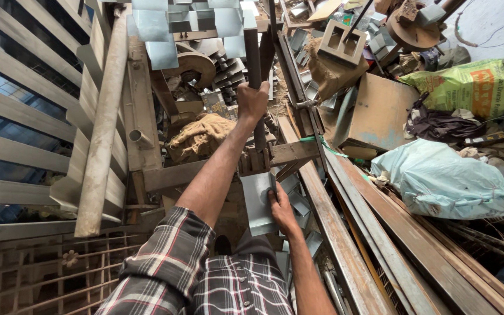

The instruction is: The person uses a manual metal bending tool to shape small square metal components, inserting each piece into the tool and pulling a lever to bend the edges.

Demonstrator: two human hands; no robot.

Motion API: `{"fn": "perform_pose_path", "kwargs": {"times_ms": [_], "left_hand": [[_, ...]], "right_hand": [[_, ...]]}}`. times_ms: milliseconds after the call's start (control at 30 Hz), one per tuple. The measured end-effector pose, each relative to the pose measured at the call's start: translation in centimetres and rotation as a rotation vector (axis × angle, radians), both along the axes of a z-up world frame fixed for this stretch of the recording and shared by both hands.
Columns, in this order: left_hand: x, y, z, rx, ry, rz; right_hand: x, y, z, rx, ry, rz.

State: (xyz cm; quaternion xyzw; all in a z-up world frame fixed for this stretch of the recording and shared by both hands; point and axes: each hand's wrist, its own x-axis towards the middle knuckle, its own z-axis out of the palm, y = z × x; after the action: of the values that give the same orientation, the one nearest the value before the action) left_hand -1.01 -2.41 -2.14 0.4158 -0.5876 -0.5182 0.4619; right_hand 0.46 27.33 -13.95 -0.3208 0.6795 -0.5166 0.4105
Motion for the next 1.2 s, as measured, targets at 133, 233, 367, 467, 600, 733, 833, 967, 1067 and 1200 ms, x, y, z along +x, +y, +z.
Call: {"fn": "perform_pose_path", "kwargs": {"times_ms": [133,233,367,467,600,733,833,967,1067,1200], "left_hand": [[-0.4,-0.3,-1.2,0.003,-0.017,-0.042],[-0.1,0.2,-0.5,0.042,-0.009,-0.066],[1.2,2.1,2.0,0.055,-0.014,-0.088],[2.3,3.3,3.1,0.08,0.11,-0.084],[2.9,3.8,2.9,0.093,0.097,-0.156],[4.1,6.3,2.6,0.011,0.05,-0.254],[6.2,10.9,2.9,-0.172,0.005,-0.217],[6.6,11.8,4.2,-0.138,-0.085,-0.186],[7.4,11.4,4.3,-0.197,-0.023,-0.29],[8.0,11.1,4.5,-0.18,-0.098,-0.41]], "right_hand": [[0.2,0.1,0.5,0.034,-0.017,-0.001],[0.3,0.0,0.9,0.049,0.0,-0.009],[0.3,0.0,0.4,0.089,0.023,-0.017],[0.3,0.0,-0.4,-0.008,-0.008,-0.016],[0.6,-0.2,-0.2,0.067,0.174,-0.081],[0.3,-0.3,0.5,0.145,0.622,-0.148],[1.2,-0.5,0.6,0.244,0.616,-0.244],[1.5,-0.3,1.7,0.354,0.738,-0.233],[-1.3,-0.9,6.4,0.211,0.65,-0.063],[-4.1,-5.5,17.5,-0.113,0.609,-0.196]]}}
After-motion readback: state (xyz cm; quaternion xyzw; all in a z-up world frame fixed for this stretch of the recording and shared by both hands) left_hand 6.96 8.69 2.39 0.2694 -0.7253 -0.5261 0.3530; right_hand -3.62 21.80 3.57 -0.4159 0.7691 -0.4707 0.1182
